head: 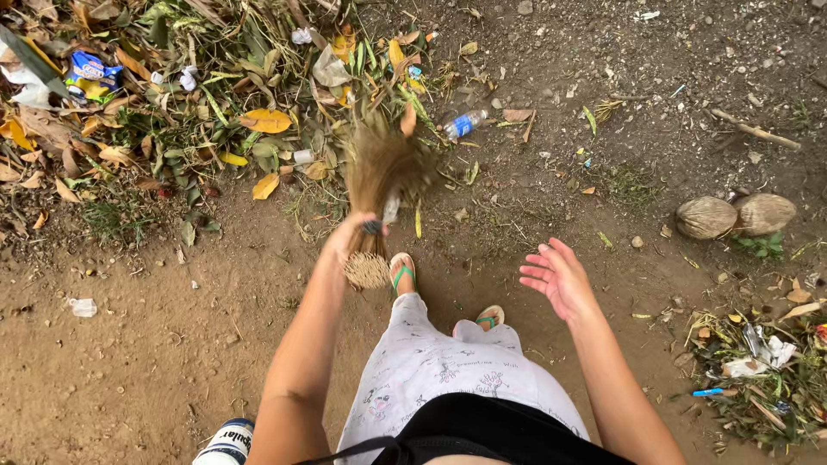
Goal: The person sweeps leaves and debris on a dirt ground into a pile using a small bundle of sticks.
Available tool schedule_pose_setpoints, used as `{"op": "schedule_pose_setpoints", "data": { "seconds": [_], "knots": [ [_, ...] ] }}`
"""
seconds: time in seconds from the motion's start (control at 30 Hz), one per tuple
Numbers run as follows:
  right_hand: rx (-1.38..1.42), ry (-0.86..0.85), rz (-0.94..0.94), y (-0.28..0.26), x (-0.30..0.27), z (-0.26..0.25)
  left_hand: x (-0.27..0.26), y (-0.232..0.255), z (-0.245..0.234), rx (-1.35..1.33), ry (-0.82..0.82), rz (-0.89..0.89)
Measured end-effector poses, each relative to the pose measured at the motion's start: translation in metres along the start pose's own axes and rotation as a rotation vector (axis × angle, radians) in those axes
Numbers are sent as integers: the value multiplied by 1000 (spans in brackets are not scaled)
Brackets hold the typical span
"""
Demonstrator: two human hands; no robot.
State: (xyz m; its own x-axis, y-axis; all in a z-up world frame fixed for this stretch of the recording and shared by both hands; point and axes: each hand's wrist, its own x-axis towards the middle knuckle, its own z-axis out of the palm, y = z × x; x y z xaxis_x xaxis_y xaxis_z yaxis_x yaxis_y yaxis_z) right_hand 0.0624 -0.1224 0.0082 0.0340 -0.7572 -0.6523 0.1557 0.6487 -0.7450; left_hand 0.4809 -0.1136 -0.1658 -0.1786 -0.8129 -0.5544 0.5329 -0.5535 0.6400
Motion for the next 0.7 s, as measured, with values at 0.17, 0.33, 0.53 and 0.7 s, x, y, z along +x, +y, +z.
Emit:
{"op": "schedule_pose_setpoints", "data": {
  "seconds": [0.17,0.33,0.53,0.7],
  "knots": [
    [-18,-28,1,3,0,10,-63,65,79,-83,419,169],
    [-15,-61,20,13,0,18,-128,95,92,77,340,207],
    [-32,-95,24,28,-1,20,-127,16,42,261,49,-212],
    [-81,-89,41,34,2,27,-64,-80,-16,322,25,-411]
  ]
}}
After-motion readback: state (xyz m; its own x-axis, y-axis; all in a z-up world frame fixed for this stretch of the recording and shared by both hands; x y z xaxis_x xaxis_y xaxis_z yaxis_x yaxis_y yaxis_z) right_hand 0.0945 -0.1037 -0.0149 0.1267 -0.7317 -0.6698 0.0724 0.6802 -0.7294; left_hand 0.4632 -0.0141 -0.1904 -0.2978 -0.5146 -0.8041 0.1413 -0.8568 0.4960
